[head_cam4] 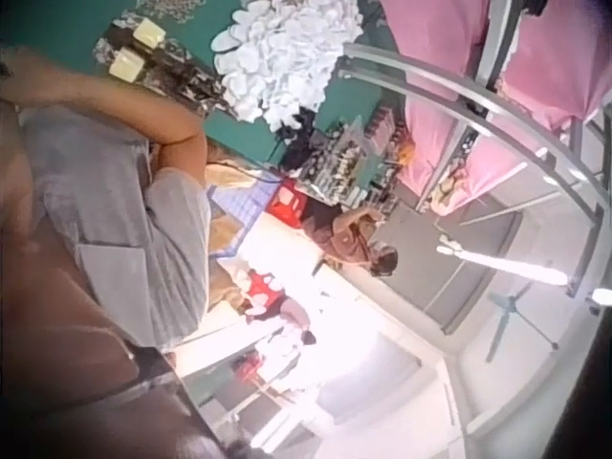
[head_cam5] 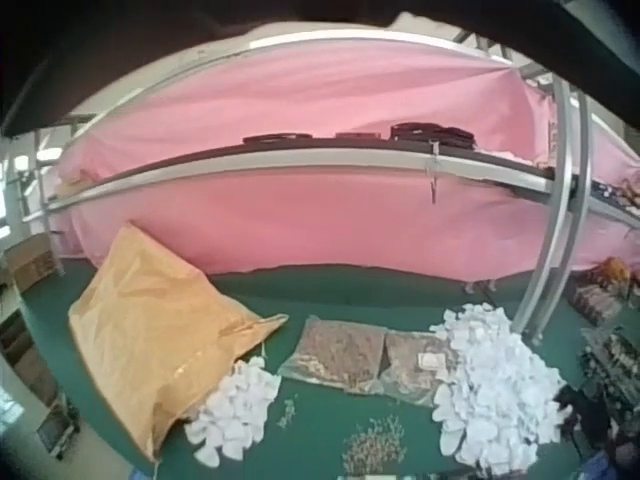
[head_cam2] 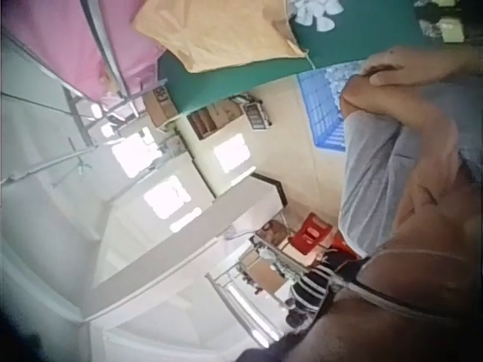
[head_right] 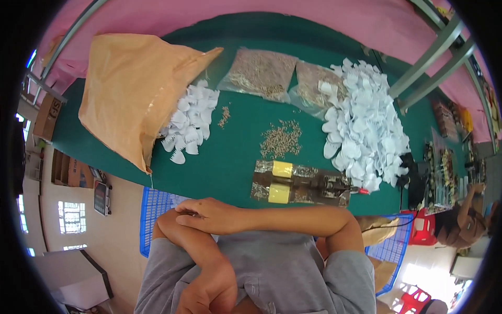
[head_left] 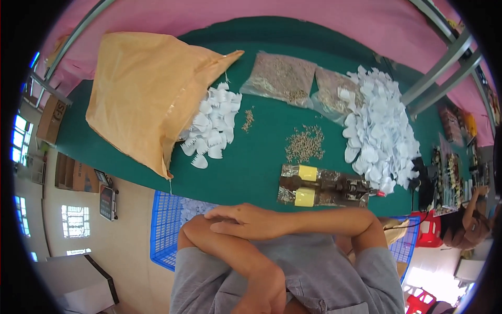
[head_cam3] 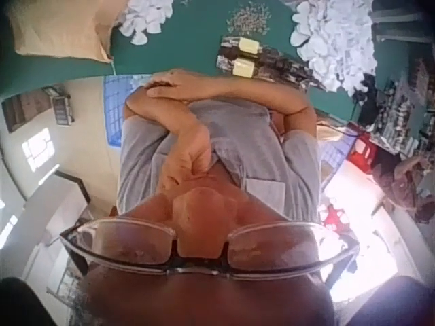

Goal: The person organizes metal pins and springs on the workbench, then repeatedly aligns plastic components with a spring and pin in a benchtop fixture to assemble hair claw clips.

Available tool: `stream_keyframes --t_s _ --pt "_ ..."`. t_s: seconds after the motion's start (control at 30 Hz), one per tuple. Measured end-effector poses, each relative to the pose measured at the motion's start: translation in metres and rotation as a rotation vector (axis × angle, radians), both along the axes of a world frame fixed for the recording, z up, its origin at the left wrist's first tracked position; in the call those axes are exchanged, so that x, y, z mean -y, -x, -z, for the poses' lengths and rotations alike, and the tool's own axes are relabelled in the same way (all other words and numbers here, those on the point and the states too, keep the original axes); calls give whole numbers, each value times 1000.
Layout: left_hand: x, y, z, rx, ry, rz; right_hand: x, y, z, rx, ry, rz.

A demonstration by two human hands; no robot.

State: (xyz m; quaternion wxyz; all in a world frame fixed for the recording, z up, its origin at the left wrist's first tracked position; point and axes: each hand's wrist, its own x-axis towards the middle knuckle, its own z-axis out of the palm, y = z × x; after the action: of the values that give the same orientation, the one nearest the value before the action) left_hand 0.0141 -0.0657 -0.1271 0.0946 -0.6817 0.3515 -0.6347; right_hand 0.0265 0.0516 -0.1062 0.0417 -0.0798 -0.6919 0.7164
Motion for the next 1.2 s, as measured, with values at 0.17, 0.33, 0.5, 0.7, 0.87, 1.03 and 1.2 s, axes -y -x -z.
stream_keyframes --t_s 0.17,0.33,0.5,0.7,0.87,1.03,1.2 --pt "-41 3 -69 278 211 -118 3 7 8 48 23 -108" --pt "-69 45 -65 336 113 -408 -31 -45 -7 0 -52 102" --pt "-103 128 22 -202 989 -1275 -82 -121 -5 93 92 570" --pt "-183 158 52 -108 1449 -1342 -110 -192 5 223 -340 934" --pt "-207 154 63 -139 1445 -1344 -138 -197 23 256 -629 949" --pt "-223 138 75 -227 1417 -1473 -196 -180 62 221 -1029 852" --pt "-227 138 86 -285 1389 -1511 -220 -172 77 337 -1046 719"
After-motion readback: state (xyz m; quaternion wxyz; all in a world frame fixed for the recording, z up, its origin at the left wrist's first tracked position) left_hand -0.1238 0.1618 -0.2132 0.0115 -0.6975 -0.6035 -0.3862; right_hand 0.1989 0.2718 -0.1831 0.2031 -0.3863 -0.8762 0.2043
